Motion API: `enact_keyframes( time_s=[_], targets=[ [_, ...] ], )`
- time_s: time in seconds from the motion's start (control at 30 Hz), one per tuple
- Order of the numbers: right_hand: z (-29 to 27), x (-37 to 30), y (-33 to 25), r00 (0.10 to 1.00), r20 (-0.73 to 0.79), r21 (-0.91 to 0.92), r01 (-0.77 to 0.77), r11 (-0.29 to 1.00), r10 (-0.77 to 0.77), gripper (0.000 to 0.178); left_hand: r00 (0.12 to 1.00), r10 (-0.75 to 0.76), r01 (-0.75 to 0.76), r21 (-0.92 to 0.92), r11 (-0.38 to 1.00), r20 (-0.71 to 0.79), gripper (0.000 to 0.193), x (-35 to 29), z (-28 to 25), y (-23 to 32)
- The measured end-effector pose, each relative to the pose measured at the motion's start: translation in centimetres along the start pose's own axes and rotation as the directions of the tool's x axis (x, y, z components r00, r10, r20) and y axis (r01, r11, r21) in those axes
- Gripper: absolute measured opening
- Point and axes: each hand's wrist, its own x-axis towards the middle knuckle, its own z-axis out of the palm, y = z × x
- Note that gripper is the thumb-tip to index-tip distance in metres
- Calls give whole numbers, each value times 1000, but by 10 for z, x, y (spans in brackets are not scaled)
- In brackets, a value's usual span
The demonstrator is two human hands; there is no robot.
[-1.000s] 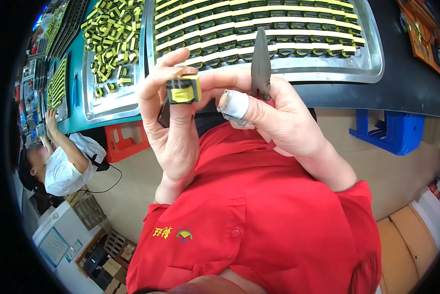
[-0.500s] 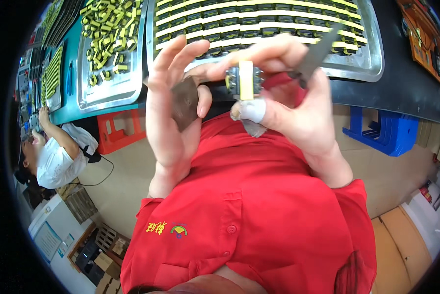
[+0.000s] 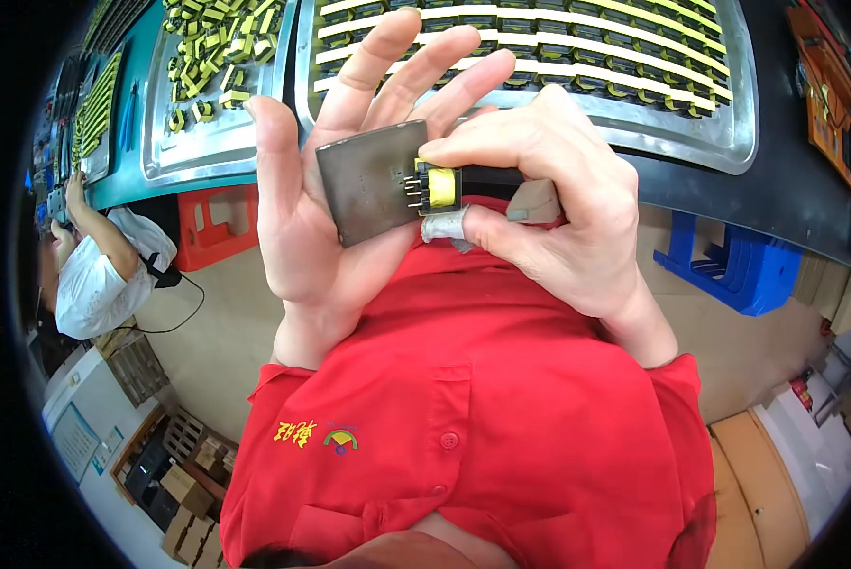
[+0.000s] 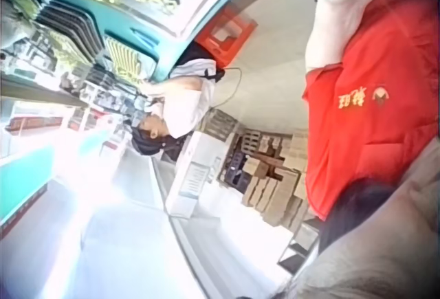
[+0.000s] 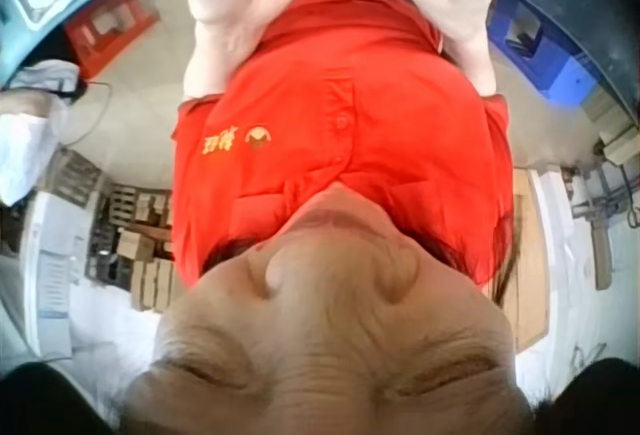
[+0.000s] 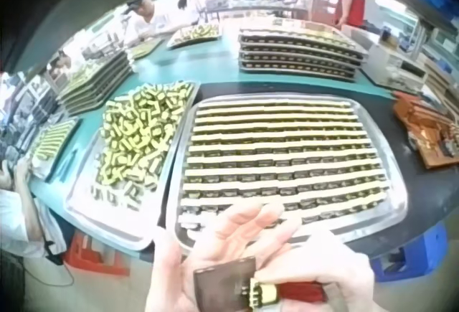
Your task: Assembling small electronic components, such as transformers, by hand and using assembly tools at a factory workbench.
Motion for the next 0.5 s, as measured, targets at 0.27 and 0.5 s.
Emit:
enact_keyframes(
  time_s=[0.27, 0.5],
  targets=[
    [1, 2, -3, 999, 16, -43, 29, 999, -28, 34, 999, 34, -27, 202, 979, -31, 94, -3, 8, 3],
    [5, 6, -20, 978, 17, -349, 202, 915, -210, 29, 997, 67, -71, 565, 822, 27, 105, -8, 5, 8]
  ],
)
